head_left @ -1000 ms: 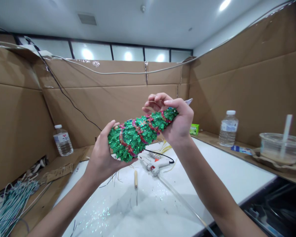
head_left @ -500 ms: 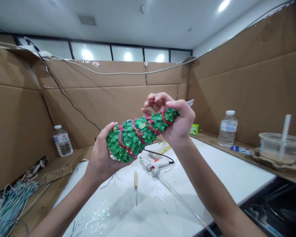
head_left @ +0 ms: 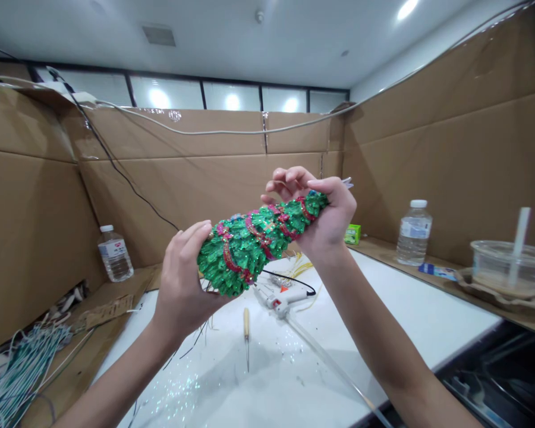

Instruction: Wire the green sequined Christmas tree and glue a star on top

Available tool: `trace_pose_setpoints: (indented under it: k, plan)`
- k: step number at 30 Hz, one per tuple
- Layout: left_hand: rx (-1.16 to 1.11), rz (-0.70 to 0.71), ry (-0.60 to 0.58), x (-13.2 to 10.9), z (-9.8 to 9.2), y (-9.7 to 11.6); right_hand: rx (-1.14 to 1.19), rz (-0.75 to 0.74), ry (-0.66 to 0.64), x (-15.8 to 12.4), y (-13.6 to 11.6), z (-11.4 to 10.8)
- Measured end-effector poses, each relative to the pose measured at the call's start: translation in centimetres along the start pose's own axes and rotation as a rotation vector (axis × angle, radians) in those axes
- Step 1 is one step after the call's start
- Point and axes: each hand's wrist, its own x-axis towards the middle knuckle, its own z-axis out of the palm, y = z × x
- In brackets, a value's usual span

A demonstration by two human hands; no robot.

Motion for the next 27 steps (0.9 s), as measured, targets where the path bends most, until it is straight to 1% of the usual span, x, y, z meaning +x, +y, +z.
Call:
trace_pose_setpoints:
  k: [2,6,12,16,18,21,25,27]
  plan:
    - [0.016,-0.012,-0.014,0.2,-0.2,0.5,-0.017,0.003,0.026,0.1,0.0,-0.2]
    - [0.066,0.001,-0.003,0.5,-0.4,1.2,-0.032,0.026,0.093,0.4,0.3,-0.6]
    - [0.096,0.053,0.028,0.3,-0.1,1.1,0.09,0.068,0.155,0.9,1.4,-1.1]
    - [0.172,0.101,0.038,0.1,-0.1,1.0,0.153,0.146,0.247,1.3,2.2,-1.3]
    - [0.188,0.092,0.023,0.0,-0.1,1.0,0.196,0.169,0.301,1.4,2.3,-1.3]
    - [0.182,0.054,-0.005,-0.1,0.0,1.0,0.269,0.157,0.38,1.4,2.3,-1.1]
    - [0.102,0.037,0.0,0.0,0.2,1.1,0.322,0.138,0.475,1.0,2.0,-0.7]
    - [0.056,0.009,-0.016,0.0,0.4,1.0,0.312,0.126,0.492,0.8,1.9,-0.5]
